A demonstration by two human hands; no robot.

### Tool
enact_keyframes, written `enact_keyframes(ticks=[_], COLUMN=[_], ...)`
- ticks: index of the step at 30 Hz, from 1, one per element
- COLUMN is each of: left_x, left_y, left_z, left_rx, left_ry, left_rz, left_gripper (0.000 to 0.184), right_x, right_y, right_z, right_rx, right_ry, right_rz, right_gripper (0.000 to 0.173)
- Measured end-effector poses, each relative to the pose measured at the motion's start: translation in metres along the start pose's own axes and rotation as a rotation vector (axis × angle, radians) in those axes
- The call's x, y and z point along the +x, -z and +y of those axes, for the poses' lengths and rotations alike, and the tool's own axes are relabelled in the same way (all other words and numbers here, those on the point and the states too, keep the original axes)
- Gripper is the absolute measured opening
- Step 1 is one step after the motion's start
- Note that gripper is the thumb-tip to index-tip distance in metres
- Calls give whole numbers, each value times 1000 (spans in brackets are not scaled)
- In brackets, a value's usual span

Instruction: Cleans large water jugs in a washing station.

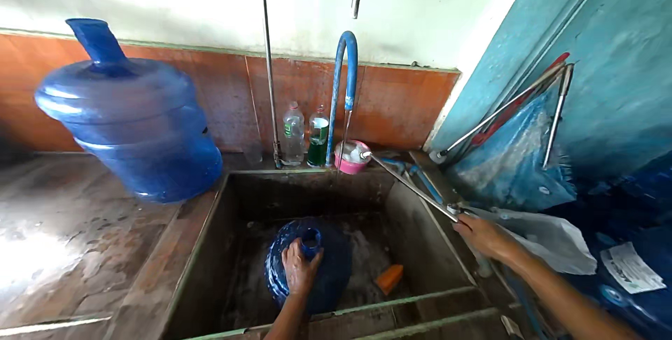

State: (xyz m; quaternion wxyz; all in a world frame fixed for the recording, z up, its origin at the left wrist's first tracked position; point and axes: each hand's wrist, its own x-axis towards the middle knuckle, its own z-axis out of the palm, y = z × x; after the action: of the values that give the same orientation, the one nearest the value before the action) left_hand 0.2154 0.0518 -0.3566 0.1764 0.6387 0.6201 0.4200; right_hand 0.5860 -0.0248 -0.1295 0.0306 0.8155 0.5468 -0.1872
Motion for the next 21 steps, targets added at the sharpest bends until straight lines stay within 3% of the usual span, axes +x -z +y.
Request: enact_keyframes(ticks=[6, 8, 14, 17, 21], left_x=[12, 10, 11, 7, -25], left_y=[-3, -4, -3, 2, 6], left_z=[-10, -10, -12, -7, 24], left_rx=[56, 55, 39, 79, 61], left_ry=[-80, -73, -51, 18, 180], left_rz=[6, 9, -28, -90, -41], left_gripper=[70, 70, 70, 73, 58], right_x=[7, 14, 18, 3, -39], right_y=[29, 36, 43, 39, 44], right_z=[-22, -13, 31, 49, 88], right_rx=[-152, -27, 736, 847, 859], right_ry=[-6, -15, -92, -66, 23], right_rz=[-56, -80, -288, -345, -360], right_gripper=[41, 40, 36, 38, 25])
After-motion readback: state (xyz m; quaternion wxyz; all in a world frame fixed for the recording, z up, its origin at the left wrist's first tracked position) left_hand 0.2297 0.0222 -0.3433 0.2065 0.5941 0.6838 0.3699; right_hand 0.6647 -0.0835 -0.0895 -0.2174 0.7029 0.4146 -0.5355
